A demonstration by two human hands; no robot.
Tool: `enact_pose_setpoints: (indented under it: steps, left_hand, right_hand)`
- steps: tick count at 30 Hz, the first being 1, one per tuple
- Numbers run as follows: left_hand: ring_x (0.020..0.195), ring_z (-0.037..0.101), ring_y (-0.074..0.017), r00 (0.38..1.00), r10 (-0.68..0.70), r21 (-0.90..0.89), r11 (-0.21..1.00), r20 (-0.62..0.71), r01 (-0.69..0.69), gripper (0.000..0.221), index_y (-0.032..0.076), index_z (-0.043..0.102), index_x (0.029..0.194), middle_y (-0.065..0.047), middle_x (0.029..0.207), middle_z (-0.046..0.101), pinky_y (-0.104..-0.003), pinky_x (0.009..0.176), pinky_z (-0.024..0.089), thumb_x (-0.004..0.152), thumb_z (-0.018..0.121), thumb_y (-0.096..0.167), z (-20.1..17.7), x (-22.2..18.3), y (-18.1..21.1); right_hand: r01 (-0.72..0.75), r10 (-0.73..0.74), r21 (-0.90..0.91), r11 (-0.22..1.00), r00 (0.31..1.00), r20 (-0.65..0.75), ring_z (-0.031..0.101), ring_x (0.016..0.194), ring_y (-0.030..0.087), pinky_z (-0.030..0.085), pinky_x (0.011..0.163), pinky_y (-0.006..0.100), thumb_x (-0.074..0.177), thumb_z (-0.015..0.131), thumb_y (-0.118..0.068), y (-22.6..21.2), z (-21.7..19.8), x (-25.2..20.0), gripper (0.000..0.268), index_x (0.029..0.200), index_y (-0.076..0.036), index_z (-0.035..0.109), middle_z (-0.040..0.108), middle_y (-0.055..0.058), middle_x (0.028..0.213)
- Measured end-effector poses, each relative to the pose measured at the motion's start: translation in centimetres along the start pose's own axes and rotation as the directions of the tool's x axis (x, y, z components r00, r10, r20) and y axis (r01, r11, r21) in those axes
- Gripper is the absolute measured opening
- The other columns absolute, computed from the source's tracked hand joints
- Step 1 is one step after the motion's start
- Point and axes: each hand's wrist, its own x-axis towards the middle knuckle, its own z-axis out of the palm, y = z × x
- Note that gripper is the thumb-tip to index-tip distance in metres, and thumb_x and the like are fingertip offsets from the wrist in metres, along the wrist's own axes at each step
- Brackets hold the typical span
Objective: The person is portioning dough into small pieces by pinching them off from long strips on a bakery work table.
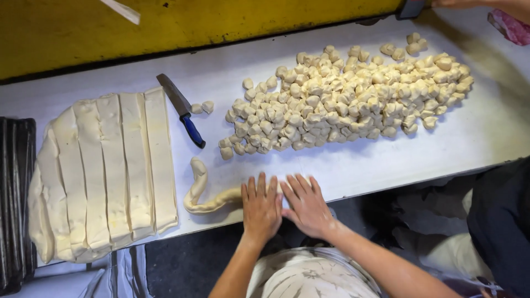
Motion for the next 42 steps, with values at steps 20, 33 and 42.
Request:
enact_pose_setpoints:
  steps: [20, 33, 42]
  left_hand:
    - [0.084, 0.058, -0.0265, 0.991, 0.082, -0.193, 0.979, 0.104, -0.061, 0.028, 0.015, 0.064, 0.113, -0.004, 0.091, 0.053, -0.041, 0.083, 0.049, 0.089, 0.072, 0.026, 4.5, -1.1, -0.5]
    - [0.135, 0.049, -0.0452, 0.973, 0.003, -0.105, 0.994, 0.229, 0.022, 0.055, 0.001, 0.05, 0.147, -0.022, 0.144, 0.054, -0.062, 0.111, 0.035, 0.1, 0.049, 0.029, 2.2, 1.5, 1.2]
    - [0.138, 0.044, -0.0476, 0.974, -0.092, -0.063, 0.992, 0.205, 0.107, 0.066, 0.001, 0.045, 0.15, -0.024, 0.15, 0.048, -0.064, 0.111, 0.032, 0.097, 0.056, 0.039, 0.7, 0.6, 4.0]
  right_hand:
    - [-0.056, 0.071, 0.179, 0.982, 0.994, -0.078, 0.059, 0.101, 0.023, 0.053, 0.087, 0.032, 0.089, 0.071, -0.012, 4.4, -1.2, -0.6, 0.031, 0.119, -0.018, 0.072, 0.064, 0.002, 0.103]
    - [0.015, -0.019, 0.027, 1.0, 0.992, 0.125, 0.039, 0.143, 0.045, 0.027, 0.115, 0.065, 0.098, 0.052, -0.044, 3.9, 0.5, 2.5, 0.073, 0.16, -0.01, 0.033, 0.042, 0.021, 0.157]
    - [0.0, 0.029, 0.244, 0.97, 0.993, -0.118, 0.047, 0.135, 0.044, 0.039, 0.11, 0.054, 0.099, 0.06, -0.027, 6.9, 2.0, -1.7, 0.05, 0.147, -0.015, 0.054, 0.053, 0.018, 0.143]
